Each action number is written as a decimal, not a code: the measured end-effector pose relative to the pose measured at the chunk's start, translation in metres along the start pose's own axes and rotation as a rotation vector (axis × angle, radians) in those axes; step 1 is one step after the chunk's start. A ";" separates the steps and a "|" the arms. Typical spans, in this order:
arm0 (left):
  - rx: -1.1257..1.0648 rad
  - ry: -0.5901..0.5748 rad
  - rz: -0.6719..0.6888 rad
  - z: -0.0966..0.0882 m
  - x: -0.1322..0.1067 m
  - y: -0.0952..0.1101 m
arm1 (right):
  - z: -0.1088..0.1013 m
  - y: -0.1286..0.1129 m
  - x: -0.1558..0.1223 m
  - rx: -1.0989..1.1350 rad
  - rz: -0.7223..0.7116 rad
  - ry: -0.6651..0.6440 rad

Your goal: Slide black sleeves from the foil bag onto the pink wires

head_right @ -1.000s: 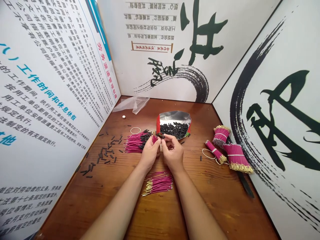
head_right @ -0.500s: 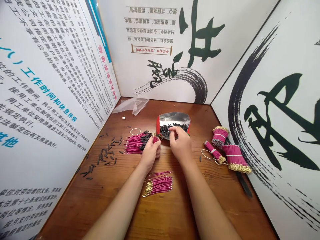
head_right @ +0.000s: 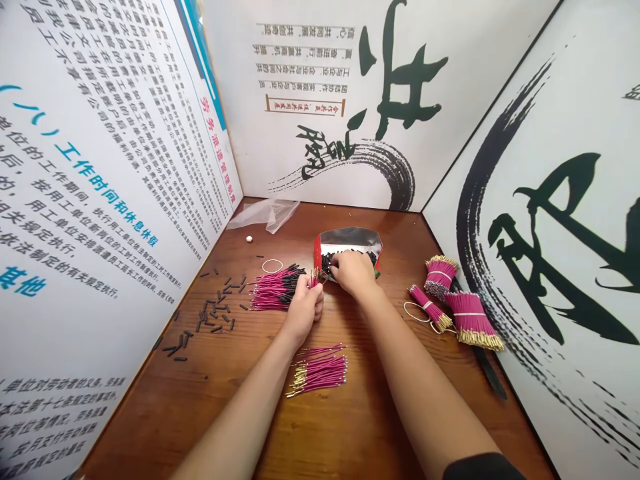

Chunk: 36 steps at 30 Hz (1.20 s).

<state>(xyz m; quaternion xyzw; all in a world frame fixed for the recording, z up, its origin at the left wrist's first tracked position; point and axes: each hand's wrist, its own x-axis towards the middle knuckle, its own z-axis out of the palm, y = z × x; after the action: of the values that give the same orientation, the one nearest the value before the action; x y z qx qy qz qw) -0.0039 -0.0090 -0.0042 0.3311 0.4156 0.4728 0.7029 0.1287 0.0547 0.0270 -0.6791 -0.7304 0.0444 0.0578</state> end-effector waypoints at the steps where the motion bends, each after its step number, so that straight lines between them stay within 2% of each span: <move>1: 0.000 -0.014 0.000 0.000 -0.001 0.002 | 0.000 0.001 -0.001 -0.007 0.007 0.008; 6: -0.004 -0.030 -0.010 0.001 0.000 0.004 | 0.005 0.006 -0.006 0.012 0.042 0.063; 9: -0.011 -0.028 -0.013 0.001 0.000 0.003 | 0.009 0.010 -0.007 0.108 0.050 0.130; 14: -0.018 -0.050 -0.012 0.002 -0.001 0.007 | 0.011 0.012 -0.017 0.446 0.000 0.378; 18: -0.033 -0.043 -0.012 0.003 -0.002 0.008 | 0.025 -0.004 -0.046 0.854 0.113 0.567; 21: -0.051 -0.020 -0.013 0.003 -0.002 0.007 | 0.041 -0.019 -0.070 1.055 0.194 0.589; 24: -0.054 -0.011 -0.014 0.002 -0.001 0.006 | 0.051 -0.028 -0.083 1.070 0.205 0.657; 28: -0.042 0.008 0.009 0.002 -0.002 0.006 | 0.052 -0.031 -0.084 1.068 0.221 0.697; 36: -0.029 -0.010 -0.017 0.000 0.002 0.002 | 0.049 -0.044 -0.083 1.254 0.248 0.680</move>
<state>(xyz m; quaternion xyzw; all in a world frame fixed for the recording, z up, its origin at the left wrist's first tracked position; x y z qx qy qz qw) -0.0040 -0.0067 -0.0031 0.3198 0.4080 0.4709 0.7138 0.0843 -0.0302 -0.0176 -0.5723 -0.4265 0.2476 0.6552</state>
